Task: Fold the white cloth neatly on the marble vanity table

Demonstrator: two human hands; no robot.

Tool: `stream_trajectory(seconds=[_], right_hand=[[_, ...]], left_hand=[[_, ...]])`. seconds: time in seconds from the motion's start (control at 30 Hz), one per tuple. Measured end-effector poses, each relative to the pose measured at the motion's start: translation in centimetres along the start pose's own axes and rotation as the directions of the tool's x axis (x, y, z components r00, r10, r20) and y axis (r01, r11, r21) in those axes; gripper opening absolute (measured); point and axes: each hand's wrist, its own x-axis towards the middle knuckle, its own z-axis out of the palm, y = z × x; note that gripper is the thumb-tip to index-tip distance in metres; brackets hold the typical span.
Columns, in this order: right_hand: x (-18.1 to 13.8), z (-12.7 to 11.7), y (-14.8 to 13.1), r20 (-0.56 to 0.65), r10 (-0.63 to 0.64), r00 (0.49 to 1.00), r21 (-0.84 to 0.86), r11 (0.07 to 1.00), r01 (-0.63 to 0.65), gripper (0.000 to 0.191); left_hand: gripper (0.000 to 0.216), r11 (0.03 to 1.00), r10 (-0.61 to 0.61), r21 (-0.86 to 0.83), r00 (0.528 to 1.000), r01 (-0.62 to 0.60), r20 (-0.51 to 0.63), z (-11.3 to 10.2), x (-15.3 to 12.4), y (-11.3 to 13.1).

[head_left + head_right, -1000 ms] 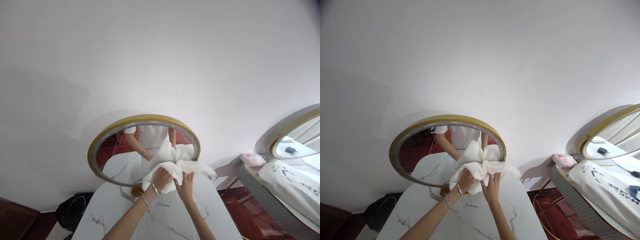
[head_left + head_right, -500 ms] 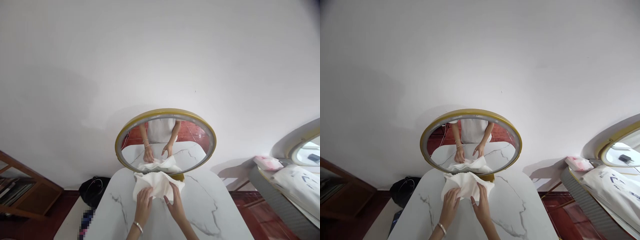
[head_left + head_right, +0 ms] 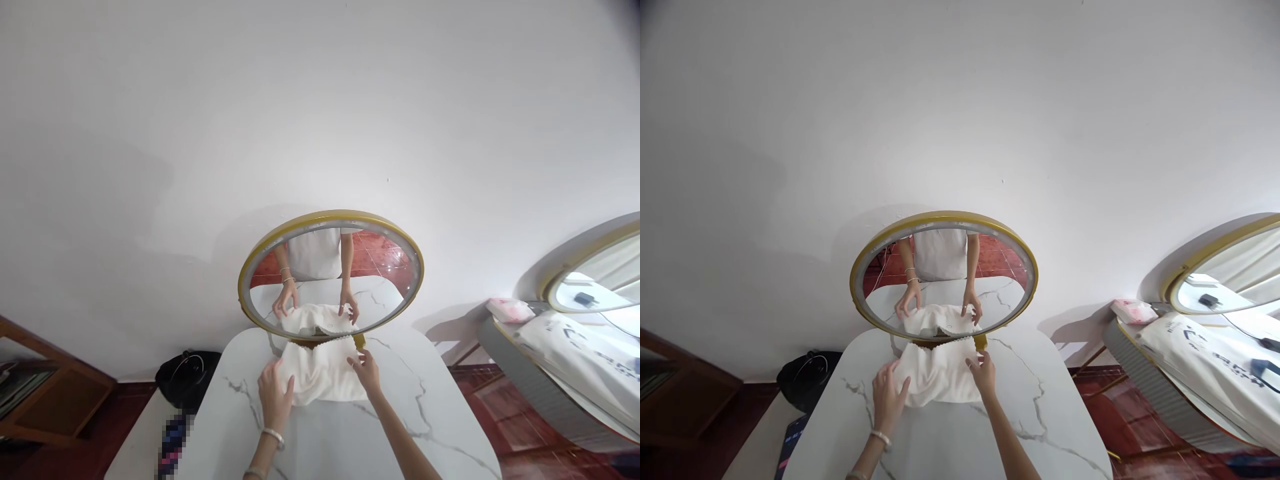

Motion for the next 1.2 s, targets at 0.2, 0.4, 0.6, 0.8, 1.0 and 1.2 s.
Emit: stream_trajectory(seconds=[0.2, 0.4, 0.6, 0.8, 1.0, 1.2], right_hand=[[1.1, -1.2, -2.3, 0.097, -0.044, 0.994, 0.001, 0.999, 0.044, 0.034], [-0.6, -3.8, -3.6, 0.246, -0.193, 0.95, -0.007, 0.98, 0.201, 0.038], [-2.1, -6.7, -4.9, 0.461, -0.266, 0.847, -0.092, 0.935, 0.344, 0.028], [-3.1, -8.8, -4.2, 0.55, -0.209, 0.808, -0.161, 0.923, 0.349, 0.031], [-4.0, -10.0, -4.1, 0.58, -0.214, 0.786, -0.103, 0.938, 0.331, 0.01], [-4.7, -12.1, -5.6, 0.583, -0.281, 0.763, 0.06, 0.951, 0.304, 0.023]], left_hand=[[0.078, 0.946, -0.273, -0.111, 0.935, 0.303, 0.225, -0.8, 4.8, 0.4], [0.069, 0.999, -0.025, -0.028, 0.939, 0.037, 0.344, -4.4, 3.8, 1.2], [0.038, 0.937, 0.137, 0.222, 0.867, -0.27, 0.479, -8.1, 1.6, 4.5], [0.027, 0.86, 0.107, 0.39, 0.863, -0.329, 0.493, -9.5, -0.5, 6.4], [0.032, 0.831, 0.111, 0.435, 0.869, -0.347, 0.482, -11.5, -1.6, 6.7], [0.043, 0.888, 0.276, 0.233, 0.866, -0.396, 0.417, -13.0, -1.2, 6.5]])
